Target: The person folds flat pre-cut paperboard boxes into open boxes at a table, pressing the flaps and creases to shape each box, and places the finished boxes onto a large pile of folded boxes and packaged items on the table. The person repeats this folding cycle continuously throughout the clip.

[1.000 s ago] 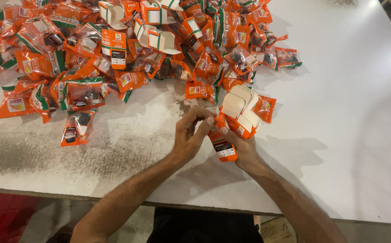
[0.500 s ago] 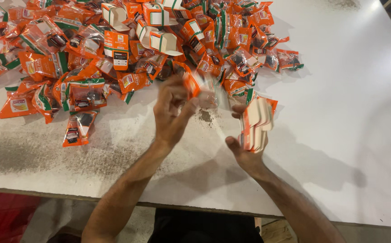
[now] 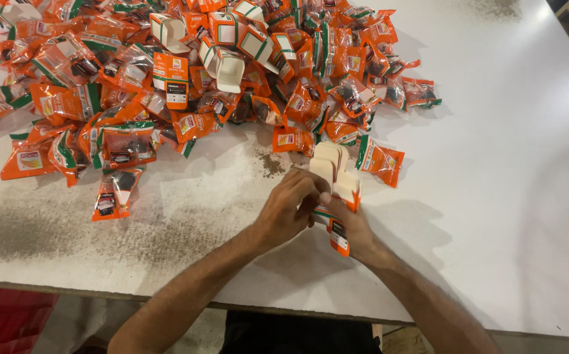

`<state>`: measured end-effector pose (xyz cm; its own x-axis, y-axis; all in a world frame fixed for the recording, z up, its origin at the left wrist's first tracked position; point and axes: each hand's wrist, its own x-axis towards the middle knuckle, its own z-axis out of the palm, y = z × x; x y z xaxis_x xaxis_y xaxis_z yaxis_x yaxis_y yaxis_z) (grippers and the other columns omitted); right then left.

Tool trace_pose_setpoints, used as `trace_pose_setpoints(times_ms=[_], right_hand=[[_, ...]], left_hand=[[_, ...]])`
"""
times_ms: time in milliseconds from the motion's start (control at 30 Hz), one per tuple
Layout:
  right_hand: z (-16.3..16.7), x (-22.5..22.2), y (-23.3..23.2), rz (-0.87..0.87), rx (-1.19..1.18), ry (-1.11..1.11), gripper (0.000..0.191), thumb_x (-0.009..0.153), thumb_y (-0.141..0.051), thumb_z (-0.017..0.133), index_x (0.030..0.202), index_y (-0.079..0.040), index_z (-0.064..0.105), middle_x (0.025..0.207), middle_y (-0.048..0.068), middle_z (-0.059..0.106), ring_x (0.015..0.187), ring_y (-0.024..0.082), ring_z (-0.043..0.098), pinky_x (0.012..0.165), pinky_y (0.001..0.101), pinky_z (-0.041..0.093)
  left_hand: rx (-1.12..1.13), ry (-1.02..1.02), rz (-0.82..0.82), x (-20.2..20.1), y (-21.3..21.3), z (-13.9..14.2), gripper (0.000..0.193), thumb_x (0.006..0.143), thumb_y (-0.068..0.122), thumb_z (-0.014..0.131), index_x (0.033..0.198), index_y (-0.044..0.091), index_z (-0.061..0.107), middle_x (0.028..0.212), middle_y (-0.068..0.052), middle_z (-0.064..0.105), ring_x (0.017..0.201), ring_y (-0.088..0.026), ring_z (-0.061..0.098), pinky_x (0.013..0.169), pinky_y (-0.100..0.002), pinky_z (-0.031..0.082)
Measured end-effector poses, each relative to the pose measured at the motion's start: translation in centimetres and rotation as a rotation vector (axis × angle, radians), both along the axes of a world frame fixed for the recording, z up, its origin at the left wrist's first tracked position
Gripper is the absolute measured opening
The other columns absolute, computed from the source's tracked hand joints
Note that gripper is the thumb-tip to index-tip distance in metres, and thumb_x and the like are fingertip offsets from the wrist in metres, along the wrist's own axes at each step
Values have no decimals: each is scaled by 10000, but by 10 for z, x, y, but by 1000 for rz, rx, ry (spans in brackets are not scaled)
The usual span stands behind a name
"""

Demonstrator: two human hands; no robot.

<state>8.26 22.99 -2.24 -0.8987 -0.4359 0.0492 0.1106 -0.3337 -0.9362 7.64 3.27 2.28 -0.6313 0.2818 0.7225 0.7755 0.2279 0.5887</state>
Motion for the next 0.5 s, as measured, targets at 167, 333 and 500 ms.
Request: trace_pose_setpoints(times_ms=[167,333,500], right_hand=[[27,-12,3,53,-296,-288,486,958,-306,573,1283,55,565,1202,194,695,1112,285,702,1023,481,557],[31,0,-1,-80,-42,-222,472,983,-184,622,1398,27,543,1171,162,692,1020,253,692,838,396,561],[31,6,-9,-244,-88,-69,504,893,-39,697,1363,-2,517,1178,91,683,1030,192,711,832,363,605]], left_hand=[[218,-87,-55,-1,-3,-4,140,973,-67,639,1030,33,560,1175,-116,686,1195,-346,670,992,-427,555],[260,-399,-184,11,-2,2,313,1096,114,510,1386,19,443,1197,-122,592,1116,-312,616,971,-404,502],[169,-10,142,11,0,-2,275,1069,222,572,1222,-6,573,1150,-154,622,1062,-284,581,922,-381,472]])
